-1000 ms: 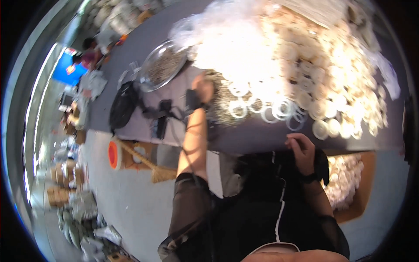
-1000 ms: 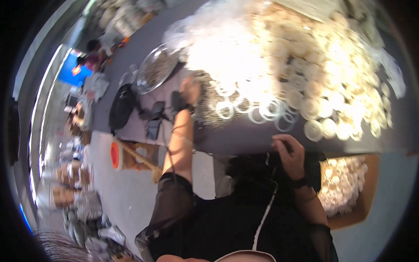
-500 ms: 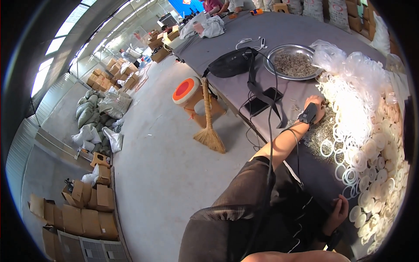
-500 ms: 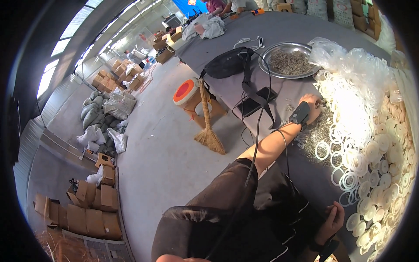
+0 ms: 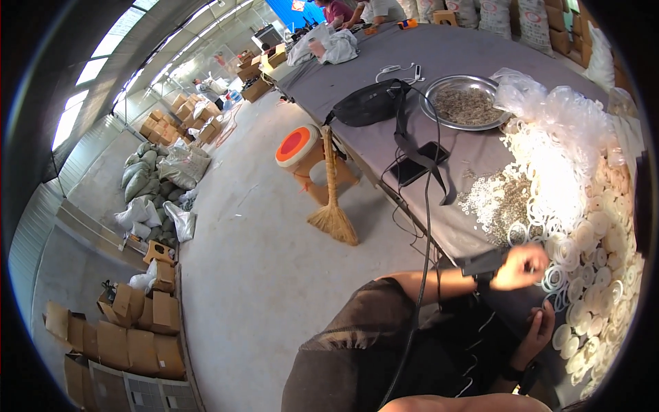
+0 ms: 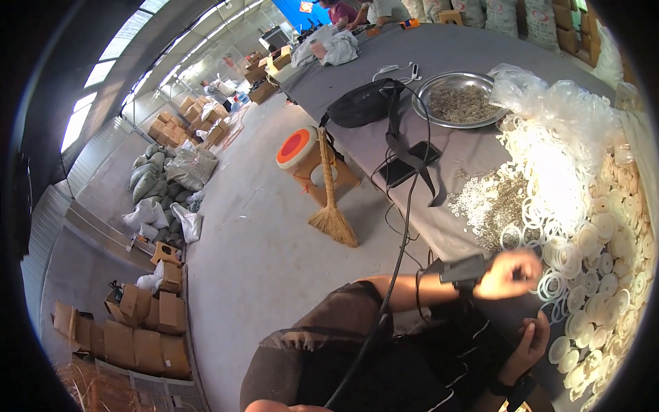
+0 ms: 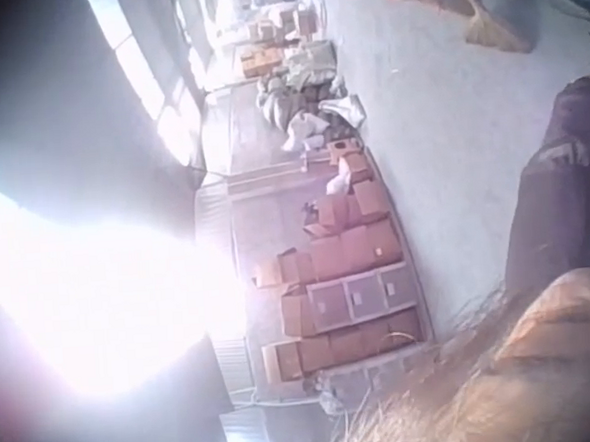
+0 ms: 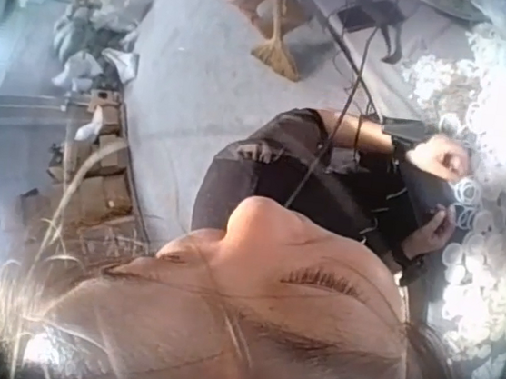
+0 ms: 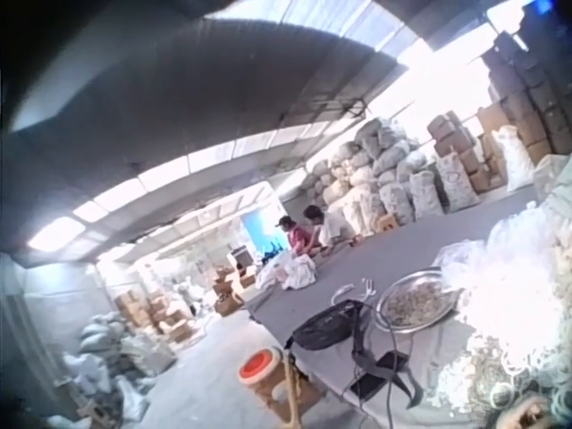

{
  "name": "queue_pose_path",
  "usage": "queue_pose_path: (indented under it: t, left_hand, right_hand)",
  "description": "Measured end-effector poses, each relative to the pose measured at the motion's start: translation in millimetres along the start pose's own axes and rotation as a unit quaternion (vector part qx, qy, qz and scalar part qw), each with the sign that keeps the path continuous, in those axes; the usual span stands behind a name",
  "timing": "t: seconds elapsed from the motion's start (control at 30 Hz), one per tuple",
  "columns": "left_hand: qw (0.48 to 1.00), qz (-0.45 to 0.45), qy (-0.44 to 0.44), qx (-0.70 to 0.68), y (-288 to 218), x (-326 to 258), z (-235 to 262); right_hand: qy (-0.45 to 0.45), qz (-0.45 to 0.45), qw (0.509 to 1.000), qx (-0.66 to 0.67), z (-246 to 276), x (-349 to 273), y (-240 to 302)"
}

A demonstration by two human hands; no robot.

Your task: The person assembles small white plastic rings and white components by hand at a production table.

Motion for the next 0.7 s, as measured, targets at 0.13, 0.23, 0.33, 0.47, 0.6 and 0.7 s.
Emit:
queue_pose_path:
  t: [0.13,0.23,0.33,0.47,0.6,0.7]
  left_hand:
    - [0.980,0.037,-0.005,-0.195,20,-22,-49]
    - [0.945,0.085,-0.013,-0.316,33,-30,-66]
    - [0.922,0.111,-0.042,-0.368,34,-37,-72]
    - [0.941,0.107,-0.071,-0.314,36,-44,-76]
    - [0.947,0.124,-0.061,-0.289,34,-47,-79]
    - [0.937,0.106,-0.068,-0.326,28,-44,-79]
  right_hand:
    - [-0.004,0.011,1.000,-0.006,-1,-3,0]
    - [0.011,-0.012,1.000,-0.014,4,-5,-11]
    - [0.020,0.024,0.999,0.008,-1,-7,-14]
    - [0.021,0.021,0.999,0.016,-1,-12,-17]
    - [0.008,0.023,0.999,-0.039,3,-11,-11]
    - [-0.008,0.010,0.999,-0.038,4,-12,-4]
Point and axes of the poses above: each hand's wrist, its own x-axis towards the middle knuckle, its own z-axis out of the back of the hand, y = z × x, the point moved 7 cm from there along x, towards the middle knuckle, and after that the axes turned 14 degrees about y, right-handed, at the moved point
